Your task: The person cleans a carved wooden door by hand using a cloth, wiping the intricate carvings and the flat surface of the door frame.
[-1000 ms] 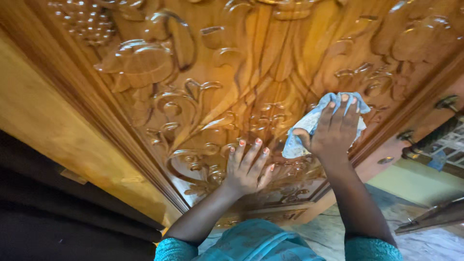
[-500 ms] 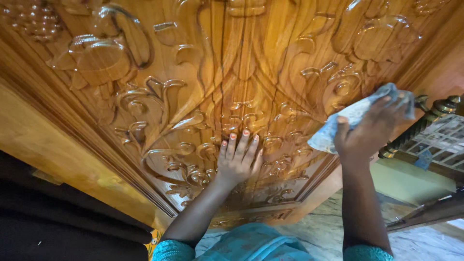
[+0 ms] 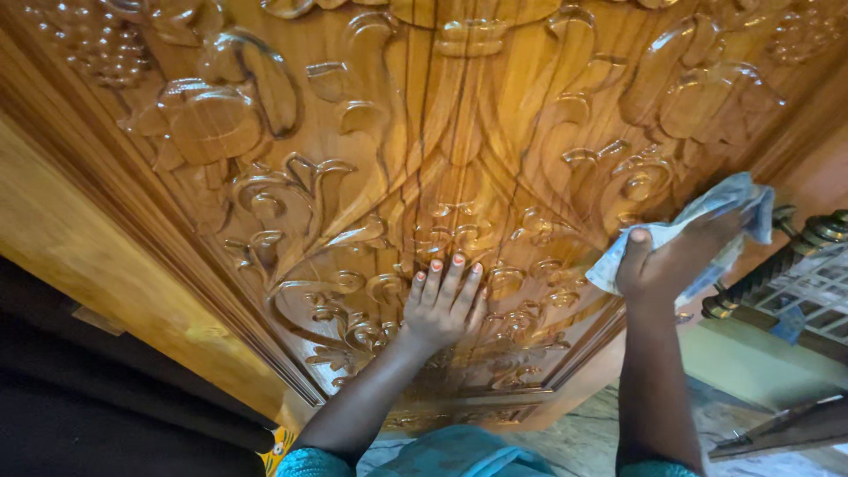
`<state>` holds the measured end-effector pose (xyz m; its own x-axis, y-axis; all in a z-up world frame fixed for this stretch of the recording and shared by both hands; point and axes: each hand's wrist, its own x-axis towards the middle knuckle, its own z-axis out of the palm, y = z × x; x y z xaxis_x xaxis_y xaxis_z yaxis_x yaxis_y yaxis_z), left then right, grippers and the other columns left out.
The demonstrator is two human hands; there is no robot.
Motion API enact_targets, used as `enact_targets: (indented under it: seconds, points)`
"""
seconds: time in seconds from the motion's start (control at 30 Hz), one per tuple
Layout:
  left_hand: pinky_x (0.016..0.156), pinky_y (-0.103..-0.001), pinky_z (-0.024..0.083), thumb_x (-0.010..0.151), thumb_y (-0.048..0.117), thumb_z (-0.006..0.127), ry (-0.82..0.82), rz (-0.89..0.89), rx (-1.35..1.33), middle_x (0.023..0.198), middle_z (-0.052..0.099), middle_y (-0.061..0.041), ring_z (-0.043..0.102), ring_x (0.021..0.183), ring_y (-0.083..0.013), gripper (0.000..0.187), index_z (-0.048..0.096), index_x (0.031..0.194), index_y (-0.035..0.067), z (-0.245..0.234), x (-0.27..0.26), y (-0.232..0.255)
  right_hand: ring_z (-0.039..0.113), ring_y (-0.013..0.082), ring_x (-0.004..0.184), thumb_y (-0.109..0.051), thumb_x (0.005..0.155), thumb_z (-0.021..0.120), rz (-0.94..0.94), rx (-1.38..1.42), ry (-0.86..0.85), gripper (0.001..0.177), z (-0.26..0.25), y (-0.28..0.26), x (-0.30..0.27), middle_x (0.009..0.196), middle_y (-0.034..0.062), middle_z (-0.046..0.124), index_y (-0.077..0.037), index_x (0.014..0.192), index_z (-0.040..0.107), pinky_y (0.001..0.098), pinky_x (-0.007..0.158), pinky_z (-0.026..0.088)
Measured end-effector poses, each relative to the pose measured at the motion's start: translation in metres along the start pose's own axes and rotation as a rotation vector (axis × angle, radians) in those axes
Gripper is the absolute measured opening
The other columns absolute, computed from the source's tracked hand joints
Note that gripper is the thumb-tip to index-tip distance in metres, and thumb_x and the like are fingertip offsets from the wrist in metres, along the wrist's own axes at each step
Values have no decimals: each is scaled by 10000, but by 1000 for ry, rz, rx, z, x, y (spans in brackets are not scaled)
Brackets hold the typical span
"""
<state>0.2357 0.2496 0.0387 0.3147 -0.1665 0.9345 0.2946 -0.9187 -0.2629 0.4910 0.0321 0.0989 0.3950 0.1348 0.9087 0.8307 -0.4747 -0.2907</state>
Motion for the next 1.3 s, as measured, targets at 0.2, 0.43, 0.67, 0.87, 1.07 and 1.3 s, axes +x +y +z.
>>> enact_targets:
  seconds: [0.2, 0.43, 0.67, 0.87, 1.07, 1.3]
  points:
    - [1314, -508, 95, 1038, 385, 636, -23, -15, 46, 1565, 492, -208, 298, 1553, -405, 513, 642, 1452, 83, -4, 4, 2, 67, 471, 1667, -556, 1105, 358, 46, 221, 39, 877, 27, -30, -29, 1751, 303, 107, 96, 1646, 129, 535, 1331, 12]
    - [1300, -501, 108, 1041, 397, 624, -105, -23, 52, 1566, 503, -199, 332, 1517, -385, 525, 643, 1468, 91, -19, 14, 0, 97, 501, 1642, -510, 1099, 348, -7, 344, -36, 822, 46, -83, -26, 1743, 287, 153, 63, 1652, 145, 592, 1334, 36]
    - [1266, -452, 338, 1004, 250, 737, -171, -54, -104, 1492, 614, -129, 480, 1478, -301, 401, 687, 1365, 85, -71, 24, -16, 97, 434, 1625, -443, 1165, 359, -201, 402, 22, 647, 76, -123, -11, 1764, 208, 119, -121, 1679, 132, 554, 1324, 55]
    - [1229, -504, 351, 936, 200, 753, -91, -119, 18, 1433, 628, -133, 508, 1403, -354, 418, 687, 1331, 83, -105, 15, -41, 98, 520, 1633, -387, 1144, 375, -348, 452, -47, 659, 91, -178, -22, 1746, 246, 126, -80, 1679, 140, 636, 1296, 57]
    - [1224, -510, 355, 928, 202, 762, -126, -150, 126, 1456, 611, -129, 497, 1426, -352, 435, 682, 1341, 93, -155, -8, -76, 75, 554, 1613, -382, 1143, 347, -292, 487, -109, 677, 86, -241, -42, 1742, 268, 109, -22, 1681, 148, 669, 1333, 59]
    - [1232, -518, 334, 941, 213, 752, -85, -225, 212, 1471, 592, -124, 471, 1434, -364, 431, 672, 1348, 97, -208, -33, -122, 105, 574, 1580, -374, 1119, 406, -369, 516, -206, 677, 89, -311, -73, 1698, 329, 144, 44, 1633, 268, 690, 1277, 69]
